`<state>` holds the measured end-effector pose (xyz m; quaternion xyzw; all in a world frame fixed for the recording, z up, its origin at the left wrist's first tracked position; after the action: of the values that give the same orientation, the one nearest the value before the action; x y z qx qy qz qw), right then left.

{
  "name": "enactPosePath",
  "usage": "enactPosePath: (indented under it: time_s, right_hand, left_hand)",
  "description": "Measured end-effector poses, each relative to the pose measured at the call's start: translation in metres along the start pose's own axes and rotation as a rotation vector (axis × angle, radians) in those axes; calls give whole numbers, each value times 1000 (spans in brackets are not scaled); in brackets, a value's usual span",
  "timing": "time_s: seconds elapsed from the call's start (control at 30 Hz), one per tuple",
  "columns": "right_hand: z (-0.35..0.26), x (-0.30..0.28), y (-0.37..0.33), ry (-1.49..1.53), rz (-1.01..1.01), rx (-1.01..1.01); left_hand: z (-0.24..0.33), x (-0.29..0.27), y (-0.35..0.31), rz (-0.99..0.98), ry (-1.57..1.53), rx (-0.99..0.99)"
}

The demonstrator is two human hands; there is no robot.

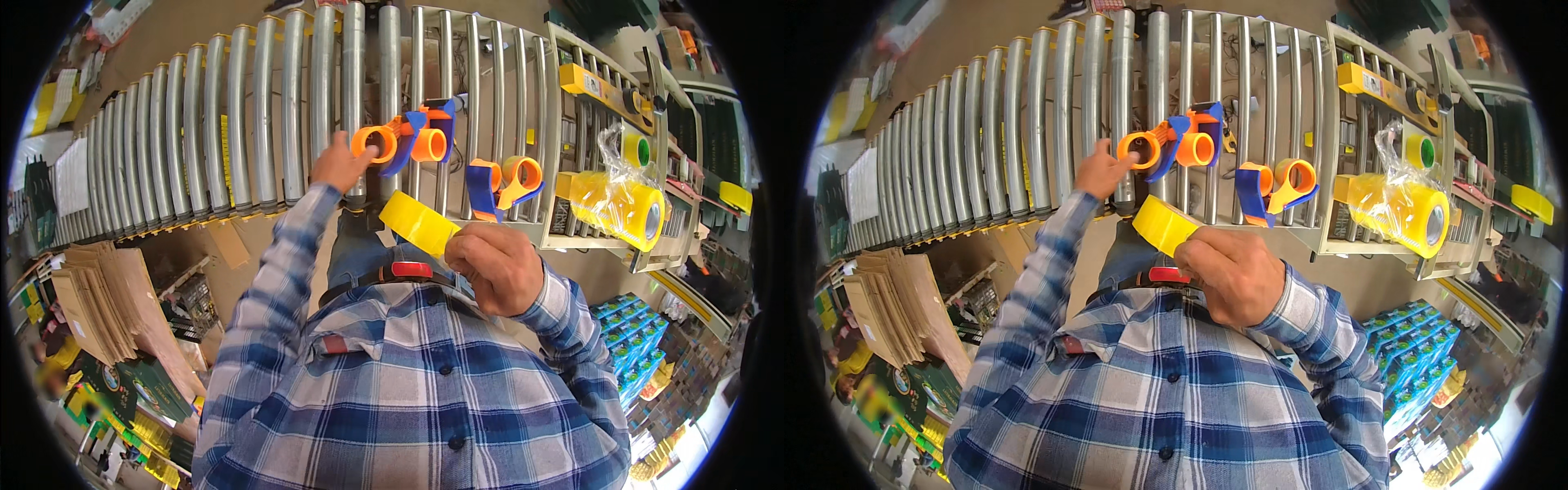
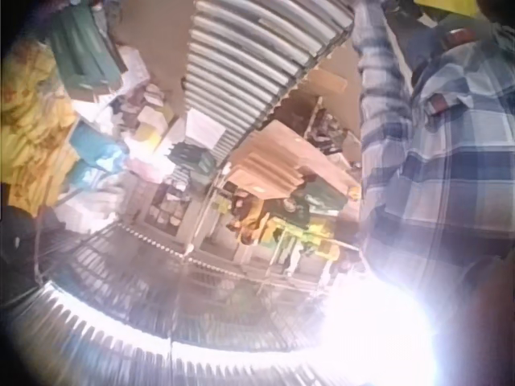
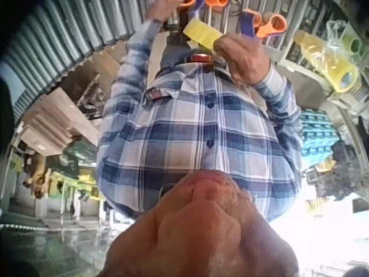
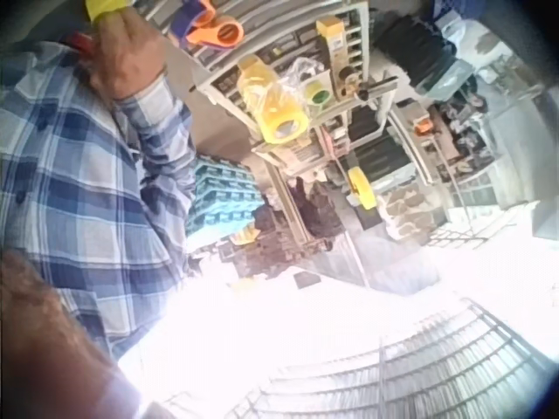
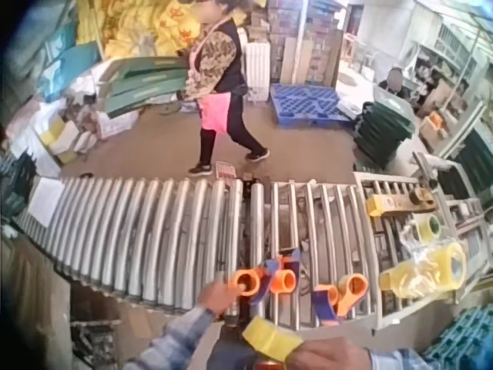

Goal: The person assembles yellow tape rolls into orange and blue plastic dispensers. They repeatedly insert the tape roll into the dispenser, pull the tape through the slot, and place the completed unit on a nearby surface. The process is repeated multiple times with new tape rolls and dispensers.

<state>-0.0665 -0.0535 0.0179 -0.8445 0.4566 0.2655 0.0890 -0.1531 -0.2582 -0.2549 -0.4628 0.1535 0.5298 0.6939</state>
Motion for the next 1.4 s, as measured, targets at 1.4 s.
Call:
enactPosePath:
  time_s: [1.4]
  right_hand:
    - [188, 43, 189, 492, 97, 719]
  left_hand:
    - [-27, -91, 7, -15, -1023, 245]
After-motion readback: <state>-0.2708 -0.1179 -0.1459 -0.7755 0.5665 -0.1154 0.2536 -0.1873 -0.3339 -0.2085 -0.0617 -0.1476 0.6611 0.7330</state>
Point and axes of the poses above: each hand's wrist, its own y-axis towards the middle knuckle, its own x-axis out of the palm, z = x × y, the point moved 7 cm from there along y, towards the middle knuckle, and after that the axes turned 2 degrees about z, right-handed, at the moved point
